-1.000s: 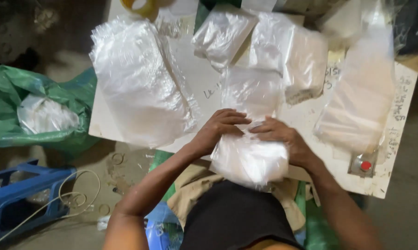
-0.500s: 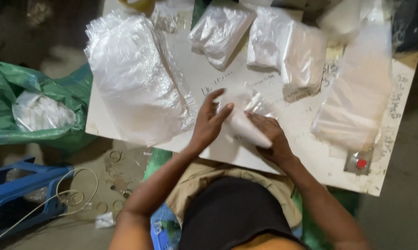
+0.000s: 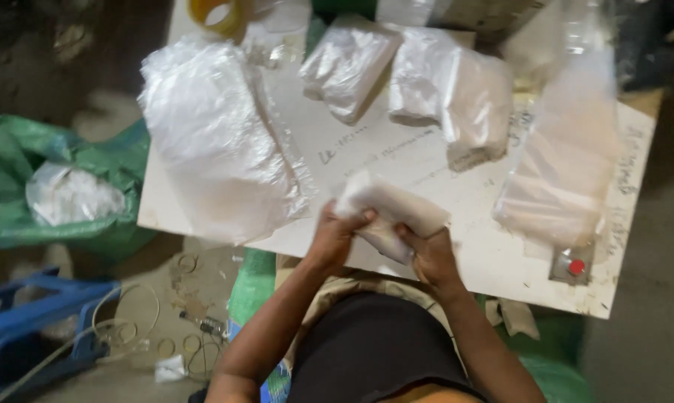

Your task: Manually folding and stacking plastic bags on a work table in a factory setting.

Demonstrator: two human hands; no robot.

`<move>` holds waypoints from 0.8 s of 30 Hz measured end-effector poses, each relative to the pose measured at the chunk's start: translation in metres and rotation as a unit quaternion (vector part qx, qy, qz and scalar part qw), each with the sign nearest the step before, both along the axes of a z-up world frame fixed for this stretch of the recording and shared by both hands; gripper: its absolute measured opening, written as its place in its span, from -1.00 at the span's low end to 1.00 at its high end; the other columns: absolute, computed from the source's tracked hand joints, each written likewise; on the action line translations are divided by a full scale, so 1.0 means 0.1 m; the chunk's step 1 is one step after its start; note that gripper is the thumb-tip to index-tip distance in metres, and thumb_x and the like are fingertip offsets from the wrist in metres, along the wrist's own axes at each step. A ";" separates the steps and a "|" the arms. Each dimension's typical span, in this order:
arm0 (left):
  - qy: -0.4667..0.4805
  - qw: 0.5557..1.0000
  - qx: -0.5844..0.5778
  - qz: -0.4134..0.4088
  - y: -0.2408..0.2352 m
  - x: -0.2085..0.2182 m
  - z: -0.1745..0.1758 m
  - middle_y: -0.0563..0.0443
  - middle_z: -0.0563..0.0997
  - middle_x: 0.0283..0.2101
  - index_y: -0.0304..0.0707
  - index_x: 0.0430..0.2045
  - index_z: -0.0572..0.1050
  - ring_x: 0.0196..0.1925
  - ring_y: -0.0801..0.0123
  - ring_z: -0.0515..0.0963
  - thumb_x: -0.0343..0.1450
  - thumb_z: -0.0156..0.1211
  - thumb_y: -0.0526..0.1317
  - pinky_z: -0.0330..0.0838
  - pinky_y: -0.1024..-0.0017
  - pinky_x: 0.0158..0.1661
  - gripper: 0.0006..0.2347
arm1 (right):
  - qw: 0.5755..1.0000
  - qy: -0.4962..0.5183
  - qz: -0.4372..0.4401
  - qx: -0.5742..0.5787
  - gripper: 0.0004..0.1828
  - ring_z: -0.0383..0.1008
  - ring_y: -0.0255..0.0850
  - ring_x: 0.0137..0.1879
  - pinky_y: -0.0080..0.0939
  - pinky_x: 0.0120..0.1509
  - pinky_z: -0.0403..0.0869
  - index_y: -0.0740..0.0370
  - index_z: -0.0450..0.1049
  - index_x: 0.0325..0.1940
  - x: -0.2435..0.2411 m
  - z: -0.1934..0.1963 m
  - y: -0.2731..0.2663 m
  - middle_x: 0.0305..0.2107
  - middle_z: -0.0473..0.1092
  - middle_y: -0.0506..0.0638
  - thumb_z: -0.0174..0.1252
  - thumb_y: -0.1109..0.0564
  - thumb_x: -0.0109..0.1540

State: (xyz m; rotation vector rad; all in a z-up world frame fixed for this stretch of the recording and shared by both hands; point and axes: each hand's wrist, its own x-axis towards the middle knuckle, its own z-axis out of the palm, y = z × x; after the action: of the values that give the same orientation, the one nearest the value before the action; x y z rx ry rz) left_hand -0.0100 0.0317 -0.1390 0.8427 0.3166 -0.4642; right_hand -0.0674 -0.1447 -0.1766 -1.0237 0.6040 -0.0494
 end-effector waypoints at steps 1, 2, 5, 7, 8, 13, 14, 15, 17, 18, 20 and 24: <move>-0.171 0.975 0.132 0.044 0.08 0.10 0.17 -0.24 0.57 0.07 -0.41 0.10 0.46 0.16 0.09 0.50 0.33 0.39 -0.34 0.35 0.11 0.18 -0.57 | 1.000 0.020 0.008 0.019 -0.61 0.59 -0.07 -0.16 0.13 0.00 0.59 0.35 0.57 0.01 0.09 0.05 0.03 -0.23 0.54 0.10 0.40 0.41 0.11; -0.339 0.902 0.251 0.089 0.14 0.23 0.34 -0.35 0.43 0.29 -0.48 0.28 0.31 0.42 -0.04 0.30 0.45 0.29 -0.28 0.15 -0.01 0.38 -0.50 | 0.998 0.037 0.013 0.038 -0.56 0.62 0.01 -0.18 0.21 -0.07 0.63 0.38 0.55 0.06 0.20 0.12 0.04 -0.22 0.56 0.17 0.43 0.35 0.10; -0.567 0.677 0.456 0.112 0.11 0.42 0.90 -0.26 0.49 0.26 -0.41 0.18 0.45 0.37 -0.13 0.42 0.59 0.01 -0.17 0.23 0.03 0.38 -0.67 | 0.995 0.080 0.049 0.039 -0.71 0.58 -0.16 -0.43 -0.04 -0.37 0.57 0.40 0.55 -0.15 0.34 0.53 0.09 -0.47 0.52 0.09 0.46 0.18 0.17; -0.538 0.704 0.463 -0.023 0.11 0.36 0.63 -0.23 0.44 0.32 -0.29 0.26 0.40 0.42 -0.09 0.33 0.59 -0.06 -0.08 0.09 0.08 0.43 -0.62 | 0.988 0.054 0.137 -0.047 -0.68 0.45 -0.23 -0.51 -0.18 -0.44 0.43 0.35 0.49 -0.35 0.50 1.31 0.15 -0.60 0.41 0.03 0.49 0.11 0.14; -0.496 0.714 0.471 -0.149 0.10 0.36 0.50 -0.20 0.39 0.38 -0.17 0.34 0.35 0.47 -0.06 0.25 0.60 -0.13 0.00 -0.05 0.13 0.48 -0.57 | 0.962 0.030 0.236 -0.133 -0.58 0.33 -0.30 -0.58 -0.31 -0.50 0.30 0.30 0.42 -0.55 0.61 1.70 0.17 -0.74 0.30 -0.04 0.52 0.05 0.11; -0.515 0.494 0.673 -0.194 0.09 0.43 0.09 -0.08 0.07 0.56 -0.10 0.48 0.10 0.60 0.13 -0.05 0.60 -0.32 0.14 -0.39 0.11 0.51 -0.44 | 0.885 -0.065 0.029 -0.460 -0.66 0.55 0.09 0.01 0.05 0.21 0.45 0.33 0.57 0.08 0.67 0.77 -1.62 -0.20 0.54 0.26 0.28 0.09 0.29; -0.489 0.490 0.697 -0.185 0.09 0.43 0.11 -0.10 0.06 0.56 -0.14 0.48 0.10 0.60 0.11 -0.07 0.60 -0.40 0.17 -0.43 0.10 0.50 -0.42 | 0.817 -0.052 -0.052 -0.572 -0.65 0.47 0.26 0.17 0.20 0.34 0.36 0.33 0.52 0.20 0.69 0.61 -2.07 -0.03 0.50 0.32 0.18 0.11 0.38; -0.491 0.491 0.695 -0.186 0.09 0.47 0.13 -0.10 0.06 0.56 -0.14 0.48 0.10 0.60 0.11 -0.07 0.60 -0.40 0.17 -0.43 0.10 0.50 -0.42 | 0.816 -0.050 -0.055 -0.573 -0.65 0.47 0.26 0.17 0.20 0.34 0.36 0.33 0.52 0.20 0.76 0.52 -2.43 -0.03 0.50 0.32 0.18 0.11 0.38; -0.474 0.493 0.710 -0.169 0.09 0.52 0.15 -0.17 0.12 0.54 -0.21 0.46 0.16 0.59 0.07 -0.01 0.60 -0.28 0.14 -0.41 0.10 0.51 -0.43 | 0.755 0.155 -0.062 -0.634 -0.12 0.47 0.02 0.15 0.05 0.19 0.45 0.19 0.36 0.20 0.92 0.37 -3.16 -0.04 0.39 0.08 0.65 -0.27 0.05; -0.475 0.494 0.709 -0.166 0.08 0.53 0.10 -0.17 0.12 0.54 -0.21 0.46 0.16 0.59 0.07 -0.01 0.60 -0.28 0.14 -0.41 0.10 0.51 -0.43 | 0.754 0.153 -0.064 -0.636 -0.12 0.47 0.02 0.15 0.05 0.19 0.45 0.19 0.36 0.20 0.95 0.46 -3.07 -0.04 0.39 0.08 0.65 -0.27 0.05; -0.492 0.522 0.690 -0.093 0.07 0.56 0.03 -0.20 0.21 0.50 -0.28 0.41 0.23 0.56 0.07 0.11 0.56 -0.11 0.12 -0.28 0.09 0.50 -0.43 | 0.726 0.202 -0.015 -0.658 -0.16 0.37 0.28 0.18 0.27 0.23 0.37 0.32 0.39 0.04 1.04 0.67 -2.88 -0.02 0.31 0.26 0.68 -0.13 -0.08; -0.502 0.608 0.613 0.050 -0.25 0.44 0.11 -0.26 0.24 0.46 -0.28 0.35 0.30 0.48 -0.06 0.24 0.50 0.12 -0.01 0.09 0.11 0.42 -0.47 | 0.836 0.192 0.022 -0.513 -0.35 0.58 0.11 0.00 0.03 0.03 0.48 0.22 0.55 0.13 0.92 0.71 -2.49 -0.18 0.54 0.17 0.57 0.05 0.00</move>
State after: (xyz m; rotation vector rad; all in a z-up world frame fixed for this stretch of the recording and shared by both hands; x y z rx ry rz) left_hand 0.0337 0.0065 -0.1276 2.2704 -0.4876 0.5246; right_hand 0.0242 -0.3933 -0.1059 -2.1310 0.9503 -0.1388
